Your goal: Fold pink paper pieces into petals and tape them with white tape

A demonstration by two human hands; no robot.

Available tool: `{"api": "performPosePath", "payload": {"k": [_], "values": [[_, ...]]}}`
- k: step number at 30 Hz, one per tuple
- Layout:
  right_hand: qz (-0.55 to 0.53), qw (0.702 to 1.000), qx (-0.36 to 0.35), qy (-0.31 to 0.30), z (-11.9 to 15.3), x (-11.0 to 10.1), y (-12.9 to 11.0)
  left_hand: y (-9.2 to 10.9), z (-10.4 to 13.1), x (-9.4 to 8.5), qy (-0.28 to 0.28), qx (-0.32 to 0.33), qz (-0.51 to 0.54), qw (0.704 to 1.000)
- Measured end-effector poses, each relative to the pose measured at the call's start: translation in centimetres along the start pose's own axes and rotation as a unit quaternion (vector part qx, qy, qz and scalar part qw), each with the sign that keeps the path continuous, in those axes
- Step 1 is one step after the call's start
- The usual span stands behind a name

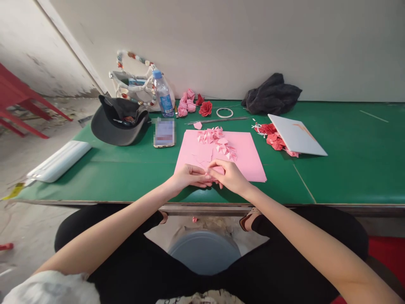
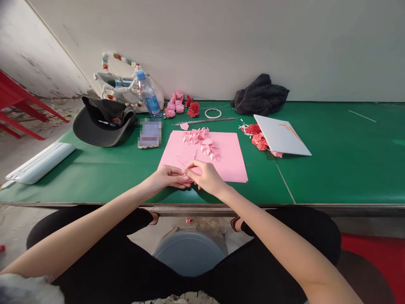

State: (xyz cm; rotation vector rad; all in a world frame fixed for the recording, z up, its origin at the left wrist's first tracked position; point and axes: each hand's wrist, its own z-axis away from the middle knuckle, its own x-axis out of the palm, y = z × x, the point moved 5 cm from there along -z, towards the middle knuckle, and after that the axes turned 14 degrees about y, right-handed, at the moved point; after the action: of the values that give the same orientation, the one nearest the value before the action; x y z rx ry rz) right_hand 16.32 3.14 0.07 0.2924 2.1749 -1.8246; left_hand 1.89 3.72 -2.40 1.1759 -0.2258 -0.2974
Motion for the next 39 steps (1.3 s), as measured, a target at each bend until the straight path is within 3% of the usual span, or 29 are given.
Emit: {"api": "performPosePath", "payload": {"k": [8, 36, 39], "values": [[-0.04, 0.999, 0.017, -0.003, -0.8, -0.2, 0.2, 0.4, 0.2, 0.0, -0.046, 0.016, 0.031, 0.998], [-0.041, 0.998, 0.025, -0.03, -1.0, 0.2, 0.4, 0.6, 0.4, 0.2, 0.013, 0.02, -0.009, 1.0], [-0.036, 0.999, -0.003, 0.002, -1.4, -0.4, 0.3, 0.7, 0.3, -0.1, 0.046, 0.023, 0.005, 0.999]]}}
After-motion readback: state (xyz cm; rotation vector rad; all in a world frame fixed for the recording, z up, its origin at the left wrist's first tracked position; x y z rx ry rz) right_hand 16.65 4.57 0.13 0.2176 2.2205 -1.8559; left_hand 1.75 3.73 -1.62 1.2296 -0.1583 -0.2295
